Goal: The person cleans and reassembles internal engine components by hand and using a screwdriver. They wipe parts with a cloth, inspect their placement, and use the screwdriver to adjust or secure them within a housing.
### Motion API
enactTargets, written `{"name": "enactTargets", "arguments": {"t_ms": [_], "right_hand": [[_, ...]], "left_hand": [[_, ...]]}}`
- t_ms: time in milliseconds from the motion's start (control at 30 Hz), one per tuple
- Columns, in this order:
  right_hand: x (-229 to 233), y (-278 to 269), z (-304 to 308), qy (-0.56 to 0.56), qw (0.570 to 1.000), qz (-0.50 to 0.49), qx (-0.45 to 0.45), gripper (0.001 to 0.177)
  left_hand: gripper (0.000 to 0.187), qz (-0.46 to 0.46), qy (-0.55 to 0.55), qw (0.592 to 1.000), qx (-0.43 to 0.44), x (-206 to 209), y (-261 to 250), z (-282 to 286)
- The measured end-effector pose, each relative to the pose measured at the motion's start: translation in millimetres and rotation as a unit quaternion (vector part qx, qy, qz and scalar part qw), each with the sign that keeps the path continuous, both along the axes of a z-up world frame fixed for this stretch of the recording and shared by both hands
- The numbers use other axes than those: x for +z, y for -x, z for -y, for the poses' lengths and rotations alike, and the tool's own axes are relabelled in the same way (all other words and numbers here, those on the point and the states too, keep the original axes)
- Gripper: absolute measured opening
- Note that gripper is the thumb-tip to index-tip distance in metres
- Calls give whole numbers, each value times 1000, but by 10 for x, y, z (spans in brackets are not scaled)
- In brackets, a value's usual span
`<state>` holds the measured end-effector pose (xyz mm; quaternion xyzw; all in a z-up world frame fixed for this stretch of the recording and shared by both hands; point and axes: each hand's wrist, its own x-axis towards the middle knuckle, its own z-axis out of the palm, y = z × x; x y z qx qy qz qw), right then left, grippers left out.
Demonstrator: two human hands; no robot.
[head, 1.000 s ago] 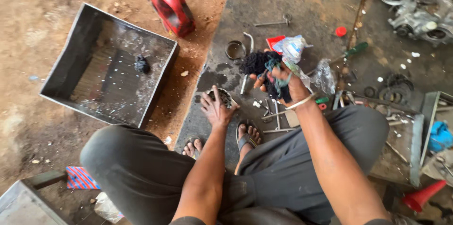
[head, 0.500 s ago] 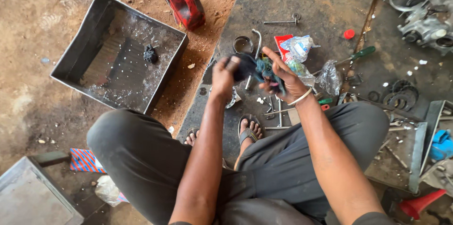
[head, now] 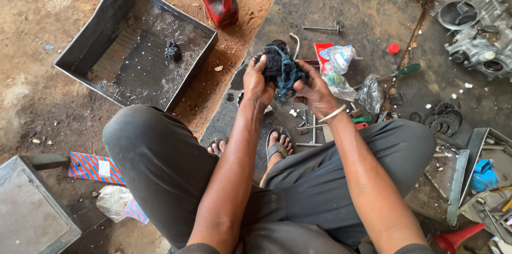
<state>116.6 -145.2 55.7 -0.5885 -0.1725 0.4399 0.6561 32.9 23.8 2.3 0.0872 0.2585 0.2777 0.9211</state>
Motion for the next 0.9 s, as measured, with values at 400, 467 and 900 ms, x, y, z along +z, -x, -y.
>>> {"name": "enactTargets", "arguments": {"t_ms": [400, 467, 900], "right_hand": [[-52, -247, 77, 8, 994, 28, -106, 46], [-133, -242, 90, -23, 989, -4, -145, 45], [-21, -246, 60, 18, 998, -31, -43, 47]], "left_hand": [[32, -68, -97, 991, -68, -77, 265, -298], [35, -98, -224, 962, -118, -62, 253, -110], [10, -124, -370, 896, -211, -554, 76, 336]]}}
